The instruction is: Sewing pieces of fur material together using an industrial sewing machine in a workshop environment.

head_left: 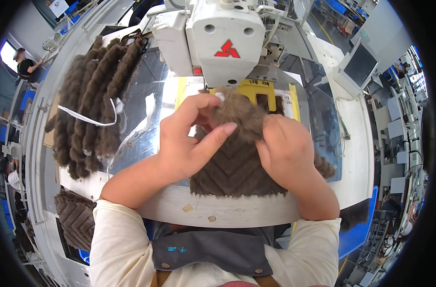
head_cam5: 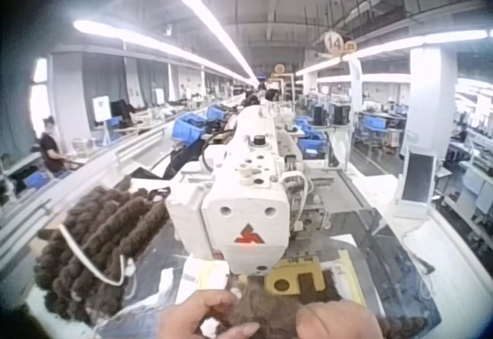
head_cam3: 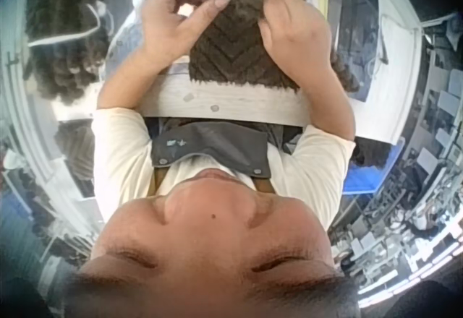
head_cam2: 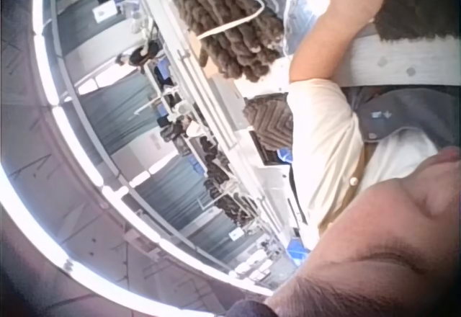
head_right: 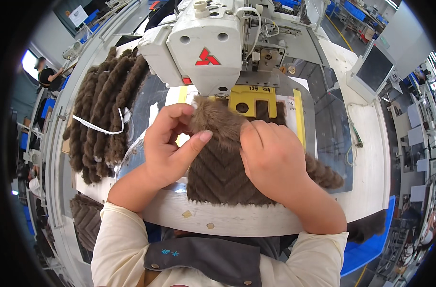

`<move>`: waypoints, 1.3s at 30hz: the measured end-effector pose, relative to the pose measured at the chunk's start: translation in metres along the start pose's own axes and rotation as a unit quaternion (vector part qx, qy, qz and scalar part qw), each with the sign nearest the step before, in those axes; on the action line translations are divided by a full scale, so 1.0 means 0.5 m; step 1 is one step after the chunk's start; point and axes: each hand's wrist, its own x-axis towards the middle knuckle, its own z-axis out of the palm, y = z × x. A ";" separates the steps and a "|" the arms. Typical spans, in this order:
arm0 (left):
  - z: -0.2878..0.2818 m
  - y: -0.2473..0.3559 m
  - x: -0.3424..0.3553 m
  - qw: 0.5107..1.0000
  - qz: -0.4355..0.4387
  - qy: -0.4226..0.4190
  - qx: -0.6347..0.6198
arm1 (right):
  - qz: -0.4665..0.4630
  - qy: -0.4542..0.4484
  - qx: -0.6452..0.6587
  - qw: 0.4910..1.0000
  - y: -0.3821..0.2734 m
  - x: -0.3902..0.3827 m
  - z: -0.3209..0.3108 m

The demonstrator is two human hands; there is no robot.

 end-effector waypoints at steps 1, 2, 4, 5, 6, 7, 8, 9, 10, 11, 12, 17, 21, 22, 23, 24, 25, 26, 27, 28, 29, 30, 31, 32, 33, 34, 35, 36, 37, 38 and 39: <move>-0.001 0.003 0.007 0.999 -0.039 -0.014 0.011 | 0.000 0.002 0.001 1.000 0.004 0.003 0.003; -0.003 0.005 0.009 0.996 -0.077 -0.027 0.023 | -0.008 -0.005 -0.011 1.000 0.006 0.003 0.006; -0.005 0.001 0.012 0.992 -0.118 -0.045 0.014 | -0.018 -0.006 -0.025 0.999 0.009 0.004 0.007; -0.004 0.000 0.011 0.985 -0.161 -0.061 0.001 | -0.022 -0.017 -0.021 0.999 0.008 -0.001 0.008; -0.001 0.006 0.010 0.979 -0.191 -0.073 -0.001 | -0.026 -0.028 -0.018 0.999 0.007 -0.003 0.009; 0.005 0.006 0.009 0.980 -0.184 -0.074 0.001 | -0.027 -0.021 -0.021 0.999 0.004 -0.005 0.012; 0.011 0.005 0.007 0.969 -0.220 -0.089 -0.076 | -0.030 -0.030 -0.015 0.999 -0.001 -0.008 0.014; 0.013 0.002 0.006 0.950 -0.253 -0.104 -0.152 | -0.033 -0.038 -0.009 0.999 -0.005 -0.009 0.014; 0.008 -0.001 0.006 0.952 -0.247 -0.105 -0.149 | -0.040 -0.044 -0.009 0.998 -0.007 -0.008 0.012; 0.002 -0.004 0.005 0.946 -0.255 -0.145 -0.139 | -0.042 -0.040 -0.011 0.998 -0.011 -0.008 0.008; -0.003 -0.007 0.004 0.938 -0.264 -0.185 -0.129 | -0.027 -0.064 0.012 0.997 -0.017 -0.007 0.004; -0.005 -0.003 0.008 0.923 -0.284 -0.231 -0.121 | -0.018 -0.087 0.044 0.995 -0.018 -0.008 0.005; -0.007 -0.005 0.014 0.929 -0.266 -0.247 -0.073 | -0.017 -0.092 0.045 0.995 -0.012 -0.005 0.009; -0.007 -0.007 0.013 0.932 -0.262 -0.241 -0.071 | -0.015 -0.085 0.051 0.995 -0.012 -0.004 0.011; -0.005 -0.002 0.014 0.932 -0.261 -0.241 -0.071 | -0.015 -0.084 0.050 0.995 -0.010 -0.006 0.015; 0.001 0.007 0.015 0.938 -0.260 -0.223 -0.059 | -0.007 -0.084 0.014 0.996 -0.007 -0.009 0.019; 0.005 0.012 0.015 0.943 -0.259 -0.204 -0.048 | 0.001 -0.084 -0.021 0.996 -0.005 -0.010 0.021; 0.007 0.010 0.014 0.943 -0.258 -0.205 -0.048 | 0.001 -0.083 -0.022 0.996 -0.005 -0.009 0.021; 0.009 0.004 0.012 0.940 -0.270 -0.199 -0.054 | -0.006 -0.092 -0.009 0.996 -0.005 -0.009 0.021; 0.011 -0.003 0.010 0.938 -0.282 -0.194 -0.060 | -0.012 -0.100 0.003 0.995 -0.006 -0.009 0.021; 0.012 -0.010 0.004 0.938 -0.282 -0.195 -0.060 | -0.012 -0.100 0.003 0.995 -0.008 -0.010 0.024; 0.014 -0.017 -0.002 0.939 -0.272 -0.198 -0.069 | -0.014 -0.097 0.009 0.995 -0.012 -0.013 0.032; 0.015 -0.021 -0.005 0.940 -0.263 -0.202 -0.077 | -0.016 -0.095 0.015 0.995 -0.014 -0.016 0.036; 0.016 -0.020 -0.005 0.940 -0.263 -0.204 -0.078 | -0.014 -0.096 0.014 0.995 -0.011 -0.017 0.038; 0.017 -0.019 -0.005 0.936 -0.271 -0.209 -0.082 | -0.013 -0.104 0.023 0.994 -0.008 -0.018 0.039; 0.018 -0.019 -0.005 0.932 -0.279 -0.214 -0.086 | -0.012 -0.112 0.031 0.993 -0.006 -0.018 0.039; 0.019 -0.020 -0.006 0.932 -0.279 -0.215 -0.085 | -0.011 -0.112 0.031 0.993 -0.004 -0.018 0.039; 0.021 -0.024 -0.008 0.933 -0.278 -0.209 -0.094 | -0.008 -0.114 0.040 0.993 -0.003 -0.017 0.038; 0.022 -0.029 -0.011 0.934 -0.277 -0.202 -0.102 | -0.005 -0.116 0.049 0.992 -0.002 -0.016 0.038; 0.022 -0.041 -0.019 0.934 -0.277 -0.202 -0.102 | -0.005 -0.115 0.049 0.992 -0.003 -0.014 0.035; 0.022 -0.060 -0.030 0.942 -0.254 -0.175 -0.129 | 0.004 -0.125 0.045 0.991 -0.005 -0.013 0.031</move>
